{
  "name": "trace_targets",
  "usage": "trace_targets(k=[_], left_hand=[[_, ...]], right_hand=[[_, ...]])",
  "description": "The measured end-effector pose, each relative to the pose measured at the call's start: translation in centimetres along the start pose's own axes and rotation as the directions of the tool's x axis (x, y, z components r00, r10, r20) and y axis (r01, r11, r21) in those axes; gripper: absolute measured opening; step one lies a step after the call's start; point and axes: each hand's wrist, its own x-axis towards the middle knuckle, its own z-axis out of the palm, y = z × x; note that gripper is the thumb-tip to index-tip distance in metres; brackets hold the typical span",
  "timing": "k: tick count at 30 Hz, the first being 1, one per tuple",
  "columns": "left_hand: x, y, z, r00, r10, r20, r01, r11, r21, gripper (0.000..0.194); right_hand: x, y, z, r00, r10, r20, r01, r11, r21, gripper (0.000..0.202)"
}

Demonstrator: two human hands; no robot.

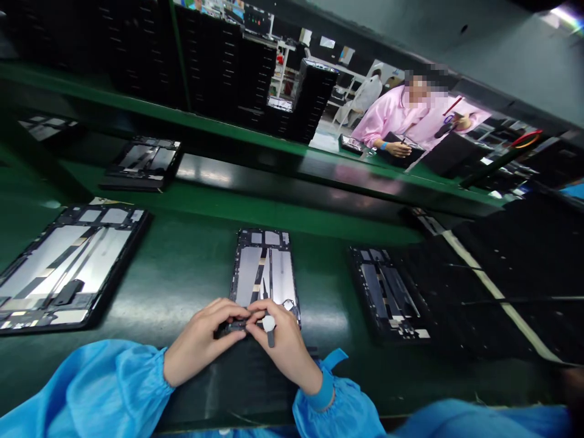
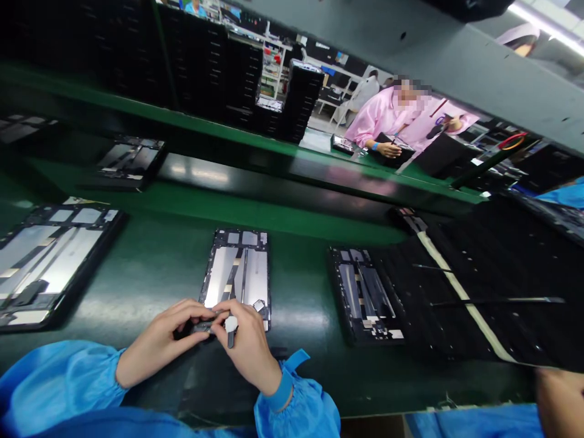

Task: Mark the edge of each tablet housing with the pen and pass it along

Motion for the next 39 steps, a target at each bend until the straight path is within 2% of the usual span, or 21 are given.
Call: trace_targets(k=[4,7,12,15,19,22,25,27,32,37,39], left_hand=[[-0.1,-0.1,-0.4,0.998,-0.053,-0.037,0.053,0.999,0.004,0.021],[-0.2,-0.3,-0.4,0.999,-0.047,0.005,0.047,0.999,0.022,0.024],[-0.5,-0.5,-0.1,0.998,-0.049,0.049,0.045,0.995,0.093,0.027],[-0.7,-0.4,0.0,0.997,-0.039,0.065,0.029,0.989,0.143,0.027],[-1.4,-0.2,-0.2,0.994,0.074,0.079,-0.092,0.96,0.263,0.028],[-2.4,-0.5,-0.4,0.971,0.221,0.093,-0.239,0.851,0.468,0.027],[-3.3,-1.0,-0.8,0.937,0.326,0.124,-0.334,0.741,0.582,0.038],[-3.6,-1.2,-1.1,0.929,0.344,0.134,-0.355,0.73,0.585,0.04],[-3.2,-0.8,-1.4,0.942,0.321,0.102,-0.326,0.792,0.517,0.03],[-3.1,-0.7,-1.3,0.925,0.364,0.108,-0.364,0.768,0.527,0.034],[-2.9,-0.6,-1.2,0.933,0.35,0.088,-0.346,0.8,0.49,0.031]], right_hand=[[-0.1,0.2,0.2,1.0,0.003,-0.006,-0.003,1.0,-0.013,0.027],[-0.1,0.2,0.0,1.0,-0.005,0.005,0.005,1.0,-0.021,0.026],[-0.1,0.0,-0.3,0.996,-0.027,0.088,0.031,0.998,-0.049,0.031],[-0.2,0.1,-0.1,0.996,-0.05,0.077,0.056,0.995,-0.076,0.034],[-0.3,0.3,0.4,0.994,-0.1,0.036,0.103,0.99,-0.099,0.035],[-0.3,0.4,0.5,0.992,-0.122,0.028,0.125,0.985,-0.12,0.038],[-0.4,0.4,0.5,0.991,-0.13,0.024,0.132,0.983,-0.127,0.039],[-0.4,0.4,0.6,0.99,-0.138,0.023,0.14,0.982,-0.128,0.039],[-0.5,0.5,0.6,0.988,-0.148,0.032,0.151,0.979,-0.139,0.038],[-0.4,0.4,0.5,0.99,-0.138,0.026,0.141,0.981,-0.13,0.034],[-0.4,0.4,0.4,0.991,-0.131,0.028,0.134,0.984,-0.117,0.033]])
